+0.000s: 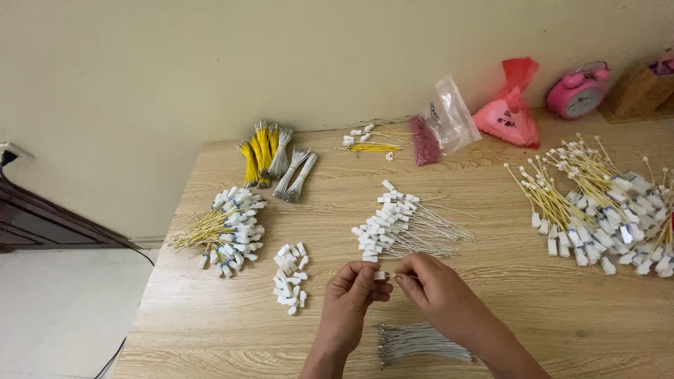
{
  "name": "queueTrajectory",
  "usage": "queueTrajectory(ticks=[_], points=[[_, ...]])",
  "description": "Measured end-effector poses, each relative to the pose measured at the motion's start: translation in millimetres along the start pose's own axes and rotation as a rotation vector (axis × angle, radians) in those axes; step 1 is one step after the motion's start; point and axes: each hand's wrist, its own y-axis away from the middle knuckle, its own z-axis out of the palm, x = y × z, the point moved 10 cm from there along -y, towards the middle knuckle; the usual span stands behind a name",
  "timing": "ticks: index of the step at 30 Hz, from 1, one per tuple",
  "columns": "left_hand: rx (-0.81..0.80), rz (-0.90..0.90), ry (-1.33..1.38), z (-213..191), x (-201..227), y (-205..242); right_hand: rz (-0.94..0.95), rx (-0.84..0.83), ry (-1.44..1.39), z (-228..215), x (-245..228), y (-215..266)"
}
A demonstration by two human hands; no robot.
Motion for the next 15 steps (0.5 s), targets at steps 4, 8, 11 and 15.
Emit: queueTrajectory(ticks=[4, 8, 11, 15], points=[[0.036, -0.001, -0.047, -4, -4, -3, -0.035, 0.006, -0.001, 3, 3, -1], [0.045, 0.043, -0.138, -3, 1, -4, -0.069, 0.066, 0.143, 1, -1, -2], [0.057, 0.028, -0.151, 2, 2, -2, -0.065, 0.072, 0.193, 3, 0, -4], [0.055, 0.039, -0.131, -2, -8, -6, -0.1, 0.104, 0.2, 10, 9, -7]])
